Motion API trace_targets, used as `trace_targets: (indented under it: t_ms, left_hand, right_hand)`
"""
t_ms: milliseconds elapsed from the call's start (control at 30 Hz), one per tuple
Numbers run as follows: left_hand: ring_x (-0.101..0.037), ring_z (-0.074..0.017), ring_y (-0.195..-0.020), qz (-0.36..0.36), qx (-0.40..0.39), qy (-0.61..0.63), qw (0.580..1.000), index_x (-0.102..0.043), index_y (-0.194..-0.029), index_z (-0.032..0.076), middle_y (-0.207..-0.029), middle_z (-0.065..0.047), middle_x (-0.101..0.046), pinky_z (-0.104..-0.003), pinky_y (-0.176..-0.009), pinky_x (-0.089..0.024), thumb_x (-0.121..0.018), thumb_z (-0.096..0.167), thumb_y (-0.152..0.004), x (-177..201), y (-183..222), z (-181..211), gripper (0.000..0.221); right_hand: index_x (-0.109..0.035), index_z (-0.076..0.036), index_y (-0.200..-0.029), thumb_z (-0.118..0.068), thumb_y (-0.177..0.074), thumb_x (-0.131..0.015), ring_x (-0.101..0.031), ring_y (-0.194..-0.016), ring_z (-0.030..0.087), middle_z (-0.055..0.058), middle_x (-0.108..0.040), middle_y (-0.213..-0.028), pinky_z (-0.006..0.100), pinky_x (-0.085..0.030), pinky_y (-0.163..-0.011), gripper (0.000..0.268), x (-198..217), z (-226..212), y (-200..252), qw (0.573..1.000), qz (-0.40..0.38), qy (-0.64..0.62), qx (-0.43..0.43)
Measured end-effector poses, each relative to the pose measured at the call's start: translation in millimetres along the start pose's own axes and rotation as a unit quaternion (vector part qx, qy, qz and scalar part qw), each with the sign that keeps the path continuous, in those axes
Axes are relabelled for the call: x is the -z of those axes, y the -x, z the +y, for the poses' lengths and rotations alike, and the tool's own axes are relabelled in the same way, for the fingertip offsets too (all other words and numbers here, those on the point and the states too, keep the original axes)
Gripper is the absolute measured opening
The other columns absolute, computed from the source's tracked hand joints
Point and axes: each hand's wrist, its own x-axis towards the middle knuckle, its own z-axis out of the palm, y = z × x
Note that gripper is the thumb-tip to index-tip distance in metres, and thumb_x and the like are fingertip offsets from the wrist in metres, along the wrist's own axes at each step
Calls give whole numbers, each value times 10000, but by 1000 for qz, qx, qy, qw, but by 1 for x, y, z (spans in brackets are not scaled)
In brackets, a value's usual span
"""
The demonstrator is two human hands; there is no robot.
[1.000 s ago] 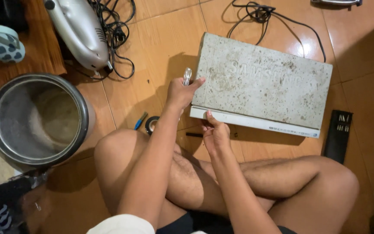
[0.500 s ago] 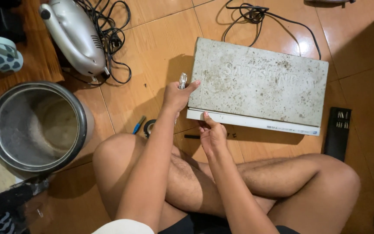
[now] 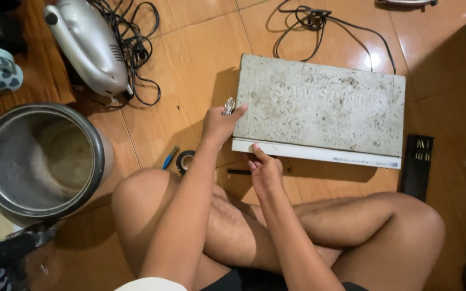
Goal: Removing the metal top cover of a DVD player using hands and a screwdriver
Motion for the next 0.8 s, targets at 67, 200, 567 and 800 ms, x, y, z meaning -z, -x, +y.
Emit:
trace_targets:
  t_ms: [67,200,567,800]
  left_hand:
    - [-639,-229,-657,8,-8,18,1000,-667,-731,55,-629,-82,-597,-338,-620,-496,-832,553,-738,0,5,10,525]
    - [-596,-204,-643,41,-32,71,996,-627,-714,60,-608,-79,-543,-334,-602,-484,-857,538,-730,-4,10,13,530]
    - [-581,-185,-640,58,-49,84,994,-606,-673,81,-606,-53,-559,-342,-620,-473,-822,568,-761,-7,-1,7,541]
    - [-605,-204,-689,60,-46,25,997,-668,-739,83,-659,-71,-600,-346,-663,-488,-778,539,-850,-10,-15,5,482]
  right_hand:
    - [-416,93,-1304,-37,-831,-845,-636,-1117,328,216,-508,-1214,460,-503,-1009,651,-2,-2,-2,1000,-12,1,1]
    - [-503,118,-1264,-53,-829,-852,-670,-1095,306,187,-535,-1194,414,-536,-972,584,2,0,-11,1000,-24,16,7]
    - [-461,198,-1296,-81,-790,-897,-663,-1020,309,240,-526,-1190,416,-558,-933,723,-8,6,-11,999,-18,43,29]
    - [-305,245,-1411,-274,-735,-943,-754,-912,302,364,-456,-1263,321,-621,-822,1065,-9,1,-11,986,18,166,10]
